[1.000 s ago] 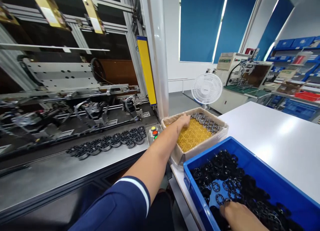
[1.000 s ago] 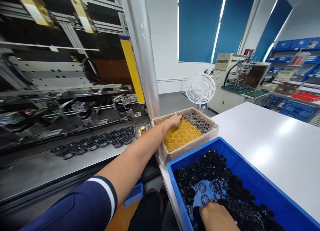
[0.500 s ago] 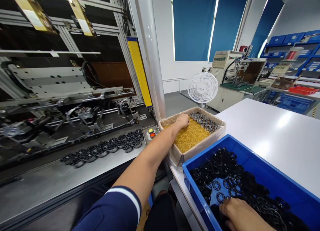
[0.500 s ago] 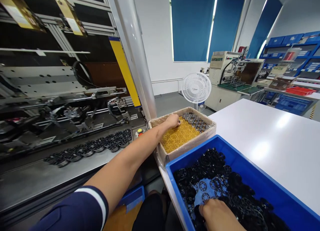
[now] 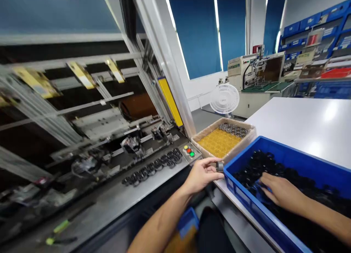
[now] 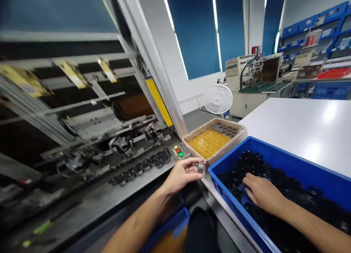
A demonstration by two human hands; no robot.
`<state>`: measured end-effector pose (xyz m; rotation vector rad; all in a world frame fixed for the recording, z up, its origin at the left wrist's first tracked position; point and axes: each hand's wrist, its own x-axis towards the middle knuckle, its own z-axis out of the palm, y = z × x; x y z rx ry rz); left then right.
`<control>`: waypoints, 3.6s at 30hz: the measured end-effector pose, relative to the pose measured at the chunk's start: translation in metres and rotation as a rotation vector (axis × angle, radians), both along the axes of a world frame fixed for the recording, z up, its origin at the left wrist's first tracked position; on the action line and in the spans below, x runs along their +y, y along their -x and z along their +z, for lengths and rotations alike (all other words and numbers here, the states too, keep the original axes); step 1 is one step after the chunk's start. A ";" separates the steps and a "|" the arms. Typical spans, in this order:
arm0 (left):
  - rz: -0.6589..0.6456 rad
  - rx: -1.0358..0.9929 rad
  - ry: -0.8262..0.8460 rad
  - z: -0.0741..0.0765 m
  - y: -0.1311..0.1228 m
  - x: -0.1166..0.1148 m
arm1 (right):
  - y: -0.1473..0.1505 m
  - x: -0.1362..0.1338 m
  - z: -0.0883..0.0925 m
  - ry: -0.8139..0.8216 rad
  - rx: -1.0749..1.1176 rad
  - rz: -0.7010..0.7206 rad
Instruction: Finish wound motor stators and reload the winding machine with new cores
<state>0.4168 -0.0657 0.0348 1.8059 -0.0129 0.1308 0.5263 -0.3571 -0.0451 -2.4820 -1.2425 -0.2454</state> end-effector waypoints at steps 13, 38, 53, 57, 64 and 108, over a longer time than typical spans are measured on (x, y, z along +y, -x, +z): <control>-0.076 0.029 0.746 -0.027 0.112 -0.065 | 0.133 0.056 0.094 -0.546 -0.069 0.524; -0.023 0.044 0.725 -0.038 0.116 -0.069 | 0.114 0.042 0.074 -0.367 -0.300 0.613; -0.008 0.069 0.799 -0.042 0.112 -0.072 | 0.113 0.044 0.073 -0.373 -0.356 0.604; -0.014 0.076 0.781 -0.040 0.112 -0.072 | 0.114 0.043 0.074 -0.353 -0.384 0.596; -0.086 0.030 0.657 -0.039 0.118 -0.074 | 0.112 0.046 0.076 -0.346 -0.515 0.639; 0.049 -0.043 0.737 -0.047 0.108 -0.055 | 0.124 0.053 0.086 -0.401 -0.048 0.472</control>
